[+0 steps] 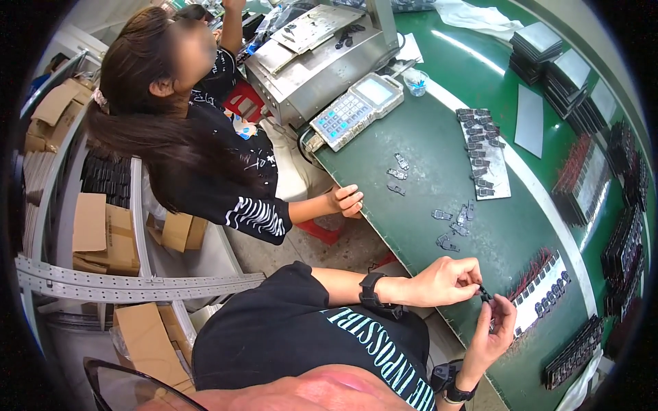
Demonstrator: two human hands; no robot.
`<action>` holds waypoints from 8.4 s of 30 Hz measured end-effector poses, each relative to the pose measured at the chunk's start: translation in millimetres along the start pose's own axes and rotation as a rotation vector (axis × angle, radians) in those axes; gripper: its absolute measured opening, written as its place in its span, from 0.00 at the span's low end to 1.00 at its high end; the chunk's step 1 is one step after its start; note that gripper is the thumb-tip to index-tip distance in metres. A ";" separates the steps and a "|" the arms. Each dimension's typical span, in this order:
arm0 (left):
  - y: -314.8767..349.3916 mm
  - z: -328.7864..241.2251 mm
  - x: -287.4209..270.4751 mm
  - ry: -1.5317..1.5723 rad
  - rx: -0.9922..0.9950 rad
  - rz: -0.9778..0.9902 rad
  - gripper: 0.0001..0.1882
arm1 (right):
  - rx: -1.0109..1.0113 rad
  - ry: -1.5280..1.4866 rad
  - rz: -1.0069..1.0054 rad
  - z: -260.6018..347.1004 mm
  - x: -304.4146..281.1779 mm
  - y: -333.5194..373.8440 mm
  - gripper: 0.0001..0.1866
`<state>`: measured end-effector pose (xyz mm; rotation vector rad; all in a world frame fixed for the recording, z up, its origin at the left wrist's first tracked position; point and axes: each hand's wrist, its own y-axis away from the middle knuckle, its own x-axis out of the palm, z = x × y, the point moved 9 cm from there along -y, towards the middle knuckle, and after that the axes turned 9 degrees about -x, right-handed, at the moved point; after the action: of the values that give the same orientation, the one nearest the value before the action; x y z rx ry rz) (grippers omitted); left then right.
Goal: The person picks up a speaker from a tray, joins it with a plastic housing by hand, and places the assembled unit onto a metal plate, repeating the process several times.
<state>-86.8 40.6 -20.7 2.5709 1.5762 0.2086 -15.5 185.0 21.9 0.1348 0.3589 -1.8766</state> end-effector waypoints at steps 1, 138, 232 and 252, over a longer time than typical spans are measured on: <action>0.6 -1.0 1.5 -0.010 0.011 -0.002 0.08 | 0.002 0.000 0.001 -3.1 -0.5 0.8 0.07; 6.1 -15.1 -19.0 -0.580 0.187 0.012 0.13 | -0.025 -0.002 0.116 -4.1 26.3 -9.6 0.06; 8.5 -26.3 -49.6 -0.871 0.431 -0.294 0.09 | -0.057 0.167 -0.213 12.9 -90.1 30.1 0.07; -4.4 26.2 29.3 0.027 -0.238 0.329 0.19 | 0.168 -0.146 0.090 -41.9 -8.7 5.5 0.08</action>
<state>-72.9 68.0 -45.6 2.6249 1.0510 0.4338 -11.0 204.3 -16.4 0.1244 0.0940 -1.8133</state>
